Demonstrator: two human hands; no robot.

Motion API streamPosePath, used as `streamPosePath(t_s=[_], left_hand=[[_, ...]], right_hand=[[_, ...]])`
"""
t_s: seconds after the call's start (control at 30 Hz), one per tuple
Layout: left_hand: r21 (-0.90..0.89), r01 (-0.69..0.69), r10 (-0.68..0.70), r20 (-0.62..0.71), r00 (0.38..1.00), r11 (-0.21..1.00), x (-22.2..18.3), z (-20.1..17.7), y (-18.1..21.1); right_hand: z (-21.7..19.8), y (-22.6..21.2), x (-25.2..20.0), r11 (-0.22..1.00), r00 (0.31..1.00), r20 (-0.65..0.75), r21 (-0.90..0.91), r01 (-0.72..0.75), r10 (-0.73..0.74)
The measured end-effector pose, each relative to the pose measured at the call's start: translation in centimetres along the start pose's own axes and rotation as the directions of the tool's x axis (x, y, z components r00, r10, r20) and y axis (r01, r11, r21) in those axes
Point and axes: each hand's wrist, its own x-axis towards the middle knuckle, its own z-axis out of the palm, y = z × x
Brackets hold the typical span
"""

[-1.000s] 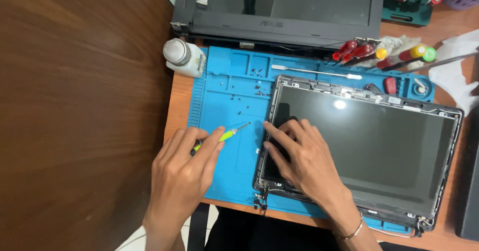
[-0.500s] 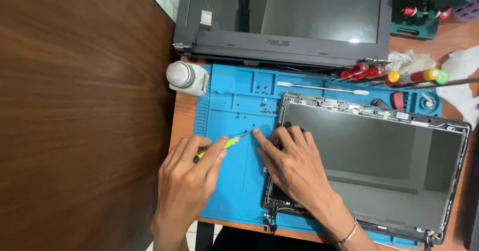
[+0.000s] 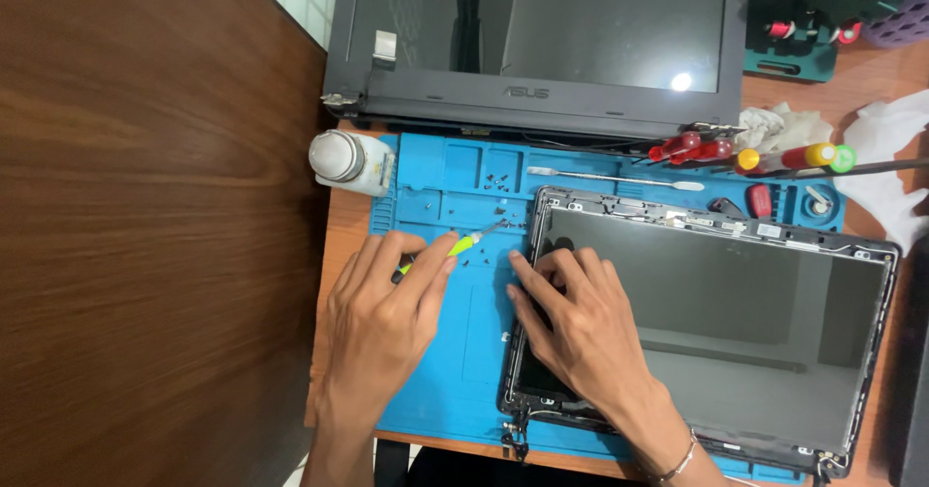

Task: The person disassembles a laptop by using a screwdriver to remove screws from the internal frame, detaching ribbon cables and small connectors by hand, and lifting components from the chassis while working on a blue repair mat.

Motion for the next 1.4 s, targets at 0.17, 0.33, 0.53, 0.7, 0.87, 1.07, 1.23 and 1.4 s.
streamPosePath(t_s=[0.17, 0.33, 0.53, 0.7, 0.87, 1.07, 1.23, 1.4], left_hand=[[-0.014, 0.006, -0.006, -0.001, 1.0, 1.0, 0.2, 0.1, 0.1], [-0.011, 0.018, -0.018, -0.023, 1.0, 1.0, 0.0, -0.9, 0.4], [-0.084, 0.013, -0.018, -0.065, 0.998, 0.996, -1.4, -2.1, 1.4], [-0.095, 0.001, -0.006, -0.052, 0.999, 0.995, -2.5, -2.8, 2.3], [-0.101, 0.015, -0.02, -0.045, 0.999, 0.995, -3.4, -3.1, 2.9], [-0.069, -0.021, 0.018, -0.043, 0.999, 0.997, -4.1, -3.6, 3.6], [-0.05, -0.036, 0.034, -0.033, 0.999, 0.998, -4.6, -4.1, 4.3], [-0.034, -0.046, 0.044, -0.033, 0.998, 0.998, -5.0, -4.2, 5.0]], right_hand=[[-0.4, 0.2, -0.1, 1.0, 1.0, -0.007, 0.023, -0.007, 0.008], [-0.5, 0.4, -0.2, 0.995, 0.997, -0.055, 0.091, -0.05, 0.055], [-0.8, -0.1, -0.3, 0.948, 0.977, -0.049, 0.259, -0.186, 0.206], [-1.0, -0.5, -0.8, 0.917, 0.978, -0.026, 0.352, -0.185, 0.207], [-1.1, -0.8, -1.3, 0.918, 0.978, -0.058, 0.359, -0.167, 0.201], [-1.1, -0.8, -2.1, 0.929, 0.984, -0.076, 0.349, -0.124, 0.16], [-1.1, -0.7, -2.9, 0.935, 0.985, -0.091, 0.338, -0.106, 0.144], [-1.3, -0.5, -3.6, 0.938, 0.985, -0.097, 0.333, -0.101, 0.141]])
